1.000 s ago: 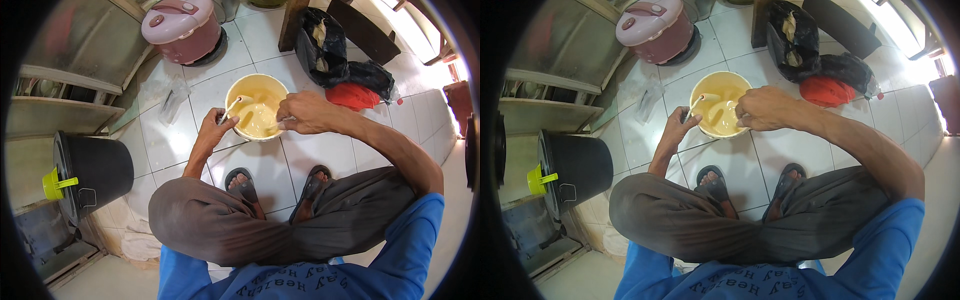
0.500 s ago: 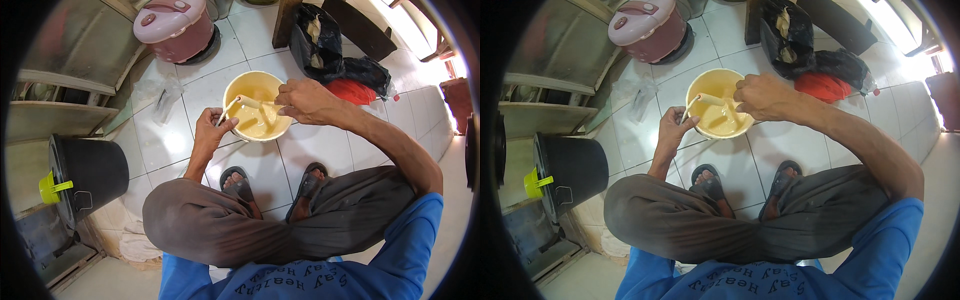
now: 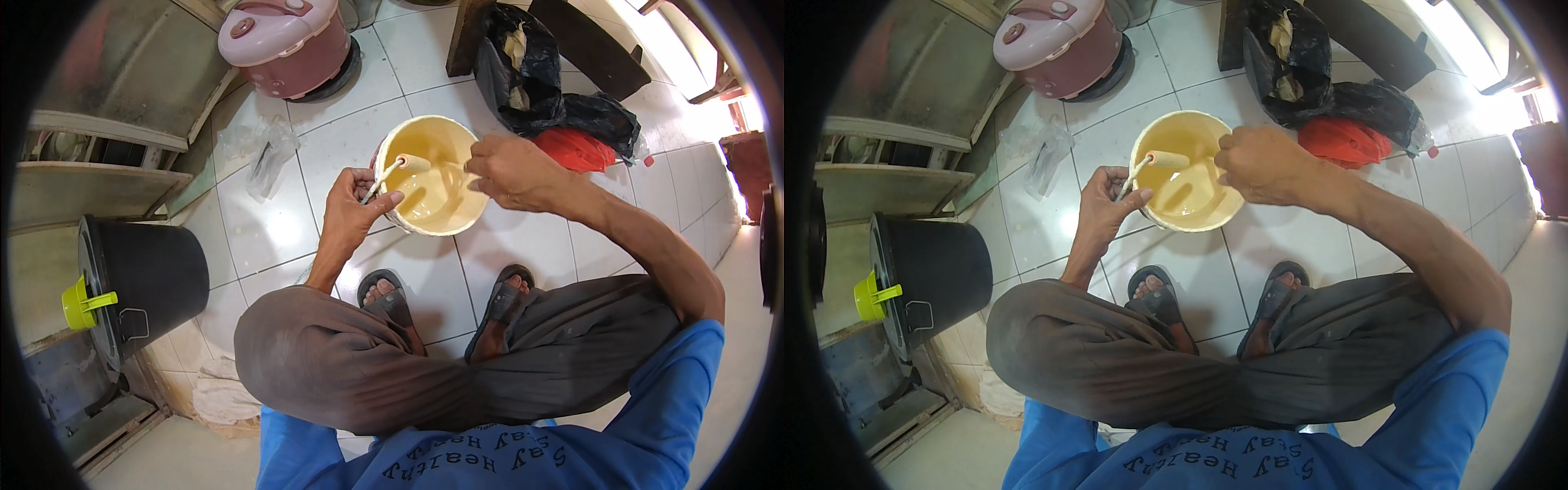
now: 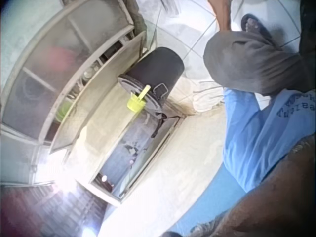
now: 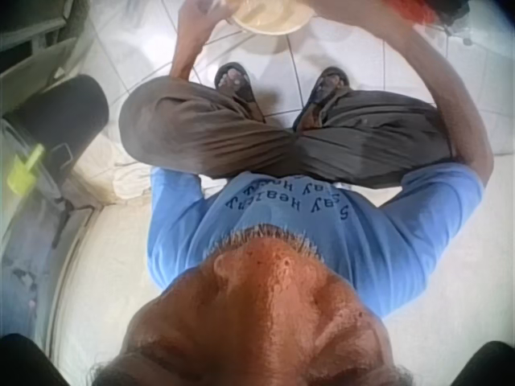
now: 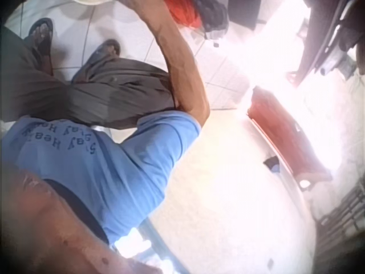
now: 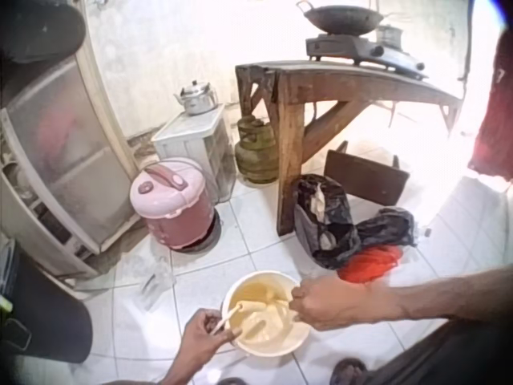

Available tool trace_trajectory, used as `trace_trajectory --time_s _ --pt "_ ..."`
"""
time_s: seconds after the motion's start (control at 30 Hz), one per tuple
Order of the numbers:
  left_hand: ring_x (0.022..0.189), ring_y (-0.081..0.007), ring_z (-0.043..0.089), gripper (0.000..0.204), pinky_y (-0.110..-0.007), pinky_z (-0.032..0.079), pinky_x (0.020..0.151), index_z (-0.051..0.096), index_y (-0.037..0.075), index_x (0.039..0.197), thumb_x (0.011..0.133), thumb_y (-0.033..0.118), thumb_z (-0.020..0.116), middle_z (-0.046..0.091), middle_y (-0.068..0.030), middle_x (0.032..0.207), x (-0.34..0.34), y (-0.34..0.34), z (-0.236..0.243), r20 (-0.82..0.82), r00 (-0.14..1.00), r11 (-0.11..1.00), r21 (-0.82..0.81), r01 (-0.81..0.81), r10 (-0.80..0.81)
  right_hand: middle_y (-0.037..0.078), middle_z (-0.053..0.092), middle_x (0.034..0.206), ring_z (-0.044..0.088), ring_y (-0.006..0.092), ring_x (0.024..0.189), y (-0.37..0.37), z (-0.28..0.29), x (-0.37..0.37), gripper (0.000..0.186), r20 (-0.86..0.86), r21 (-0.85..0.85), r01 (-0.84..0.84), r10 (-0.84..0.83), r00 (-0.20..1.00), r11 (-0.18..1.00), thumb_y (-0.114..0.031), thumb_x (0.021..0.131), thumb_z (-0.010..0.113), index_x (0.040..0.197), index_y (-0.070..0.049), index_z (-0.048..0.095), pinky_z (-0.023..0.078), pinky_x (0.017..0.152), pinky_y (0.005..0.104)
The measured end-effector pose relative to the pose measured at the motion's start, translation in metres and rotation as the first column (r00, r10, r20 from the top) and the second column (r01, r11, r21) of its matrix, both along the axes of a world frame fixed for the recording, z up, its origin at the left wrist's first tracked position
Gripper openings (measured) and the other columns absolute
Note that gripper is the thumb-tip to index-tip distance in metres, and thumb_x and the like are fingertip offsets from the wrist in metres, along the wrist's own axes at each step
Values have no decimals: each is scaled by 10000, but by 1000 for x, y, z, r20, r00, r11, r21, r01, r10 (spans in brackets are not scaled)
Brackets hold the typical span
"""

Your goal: The person sits on the floor and stirs a yellow liquid in a bucket using a stick. They then pour a clear liquid from a plastic bottle into the bucket and continue stirring the mixture.

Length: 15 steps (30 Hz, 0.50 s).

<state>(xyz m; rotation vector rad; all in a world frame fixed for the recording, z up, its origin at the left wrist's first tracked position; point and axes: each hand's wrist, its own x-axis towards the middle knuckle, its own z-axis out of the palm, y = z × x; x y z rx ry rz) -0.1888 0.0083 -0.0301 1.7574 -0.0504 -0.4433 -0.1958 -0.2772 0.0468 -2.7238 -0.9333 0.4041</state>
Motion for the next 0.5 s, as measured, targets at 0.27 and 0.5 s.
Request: trace_trajectory --time_s 0.27,0.5 --pt "899 -175 667 465 -301 558 791 524 -86 1119 824 127 813 667 -169 1006 -2 0 -4 68 998 1000 -3 -19 19 185 674 950 654 360 915 -2 6 1 295 -104 274 130 -105 989 953 -240 902 647 1015 23 716 513 848 456" --pt "891 -161 636 498 -290 544 785 529 -63 1100 797 179 842 647 -141 981 -4 -4 -3 52 998 999 36 -33 31 180 655 970 632 344 968 0 -1 -10 250 -293 241 118 -43 955 963 -188 914 634 1030 23 702 513 852 449"
